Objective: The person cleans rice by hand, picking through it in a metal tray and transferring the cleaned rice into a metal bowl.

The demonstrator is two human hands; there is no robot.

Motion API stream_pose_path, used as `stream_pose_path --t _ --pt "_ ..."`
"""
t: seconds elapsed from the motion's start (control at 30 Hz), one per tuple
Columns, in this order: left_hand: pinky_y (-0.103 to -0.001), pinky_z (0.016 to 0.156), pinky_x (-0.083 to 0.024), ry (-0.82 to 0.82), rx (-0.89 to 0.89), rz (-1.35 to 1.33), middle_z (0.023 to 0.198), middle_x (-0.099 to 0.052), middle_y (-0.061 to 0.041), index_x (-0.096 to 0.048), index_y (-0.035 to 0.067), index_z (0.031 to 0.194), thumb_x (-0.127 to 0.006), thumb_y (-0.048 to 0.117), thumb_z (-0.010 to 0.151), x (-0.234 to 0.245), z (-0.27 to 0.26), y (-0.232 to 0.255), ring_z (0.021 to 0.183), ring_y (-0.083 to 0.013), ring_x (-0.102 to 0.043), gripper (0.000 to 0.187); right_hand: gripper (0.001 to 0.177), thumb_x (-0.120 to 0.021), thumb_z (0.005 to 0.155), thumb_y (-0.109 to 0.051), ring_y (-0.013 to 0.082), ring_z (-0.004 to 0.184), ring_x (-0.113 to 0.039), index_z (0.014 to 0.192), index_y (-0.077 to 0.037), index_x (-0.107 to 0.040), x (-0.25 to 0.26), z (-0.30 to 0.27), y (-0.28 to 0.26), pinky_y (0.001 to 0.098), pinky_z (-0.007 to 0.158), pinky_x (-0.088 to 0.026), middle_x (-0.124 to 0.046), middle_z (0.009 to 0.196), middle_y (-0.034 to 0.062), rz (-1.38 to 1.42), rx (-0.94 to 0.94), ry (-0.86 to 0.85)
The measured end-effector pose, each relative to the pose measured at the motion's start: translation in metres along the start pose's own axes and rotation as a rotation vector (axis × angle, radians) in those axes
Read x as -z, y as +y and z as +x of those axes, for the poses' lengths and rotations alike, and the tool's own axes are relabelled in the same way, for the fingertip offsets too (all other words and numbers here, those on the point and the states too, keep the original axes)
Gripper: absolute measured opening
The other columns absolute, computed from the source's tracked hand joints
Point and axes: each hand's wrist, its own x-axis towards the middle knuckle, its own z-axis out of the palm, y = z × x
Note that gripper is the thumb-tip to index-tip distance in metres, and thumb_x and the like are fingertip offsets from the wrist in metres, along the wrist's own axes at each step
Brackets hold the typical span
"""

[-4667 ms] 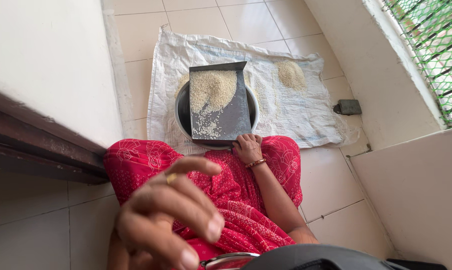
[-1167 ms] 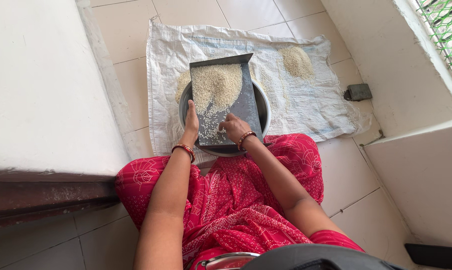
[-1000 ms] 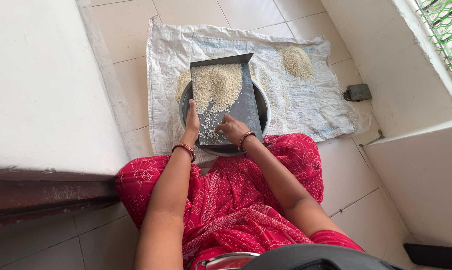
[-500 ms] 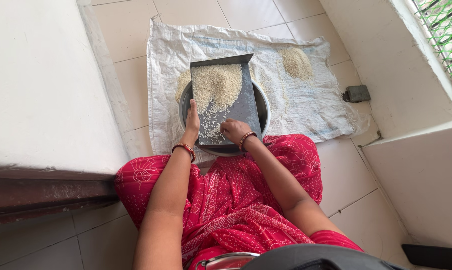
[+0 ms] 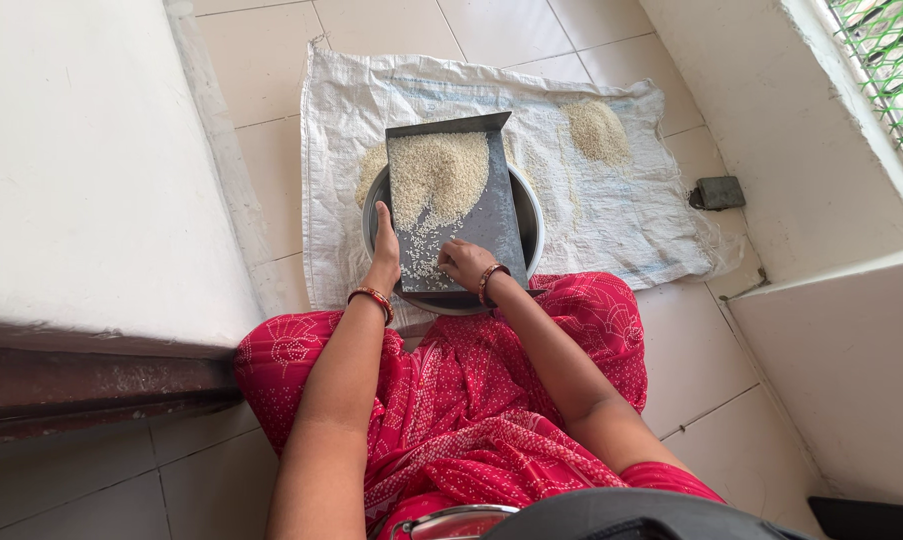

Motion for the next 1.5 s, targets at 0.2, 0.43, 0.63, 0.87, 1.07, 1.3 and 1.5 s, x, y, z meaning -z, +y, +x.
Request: stream_pose_path --t 0.2,0.43,0.63,0.87,1.07,1.3,1.5 --pt "-0.047 0.125 -0.010 -0.018 -0.035 -0.063 0.171 -0.011 -0.015 -0.011 0.009 0.163 -0.027 0.085 0.087 0.003 0.010 -0.010 0.158 -0.0294 -0.009 0.109 0.012 -0.067 0.091 -0.025 0.0264 0.092 -0.070 0.099 -0.020 -0.073 -0.001 0.012 -0.043 0.0418 0.083 -0.057 -0.066 0.102 0.0046 -0.046 0.045 0.005" --pt "-0.045 0.125 -0.006 0.015 -0.058 -0.027 0.171 -0.007 -0.013 -0.010 0.007 0.163 -0.027 0.085 0.088 0.004 0.020 -0.019 0.158 -0.0274 -0.004 0.110 0.014 -0.063 0.091 -0.024 0.0286 0.098 -0.069 0.099 -0.021 -0.073 -0.018 0.029 -0.043 0.0441 0.083 -0.056 -0.068 0.103 0.0038 -0.161 -0.013 -0.042" --pt "-0.044 0.126 -0.008 0.006 -0.097 -0.050 0.172 -0.010 -0.013 -0.013 0.006 0.163 -0.029 0.083 0.090 0.006 0.027 -0.025 0.158 -0.0272 -0.007 0.107 0.014 -0.063 0.090 -0.026 0.0282 0.098 -0.070 0.098 -0.019 -0.072 -0.021 0.031 -0.038 0.0438 0.083 -0.056 -0.068 0.103 0.0040 -0.162 -0.006 -0.047" --pt "-0.043 0.125 -0.007 0.021 -0.059 -0.037 0.172 -0.009 -0.011 -0.012 0.007 0.162 -0.029 0.083 0.089 0.006 0.026 -0.026 0.158 -0.0263 -0.005 0.107 0.017 -0.066 0.088 -0.024 0.0323 0.095 -0.068 0.095 -0.009 -0.067 -0.024 0.040 -0.040 0.0466 0.081 -0.054 -0.068 0.103 0.0102 -0.209 0.002 -0.105" --pt "-0.044 0.126 -0.008 0.000 -0.052 -0.033 0.172 -0.006 -0.012 -0.010 0.008 0.163 -0.028 0.083 0.089 0.002 0.016 -0.018 0.158 -0.0273 -0.003 0.107 0.011 -0.059 0.093 -0.014 0.0285 0.086 -0.071 0.098 -0.005 -0.061 -0.005 0.031 -0.008 0.0400 0.079 -0.058 -0.070 0.092 0.0132 0.013 -0.239 0.005" --pt "-0.048 0.124 -0.006 -0.010 0.007 -0.027 0.171 0.001 -0.011 -0.003 0.016 0.164 -0.023 0.084 0.086 -0.001 0.004 -0.007 0.156 -0.0297 0.000 0.105 0.017 -0.058 0.095 -0.016 0.0340 0.095 -0.071 0.094 -0.007 -0.072 0.025 0.039 0.024 0.0449 0.083 -0.057 -0.072 0.101 0.0197 -0.413 -0.275 -0.152" --pt "-0.049 0.125 -0.009 -0.021 -0.049 -0.094 0.172 -0.004 -0.014 -0.006 0.013 0.164 -0.024 0.083 0.089 0.005 0.021 -0.020 0.158 -0.0297 -0.004 0.104 0.029 -0.065 0.095 -0.022 0.0215 0.090 -0.076 0.119 -0.005 -0.062 0.073 0.062 -0.094 0.0316 0.077 -0.063 -0.075 0.098 0.0115 0.454 0.109 0.049"
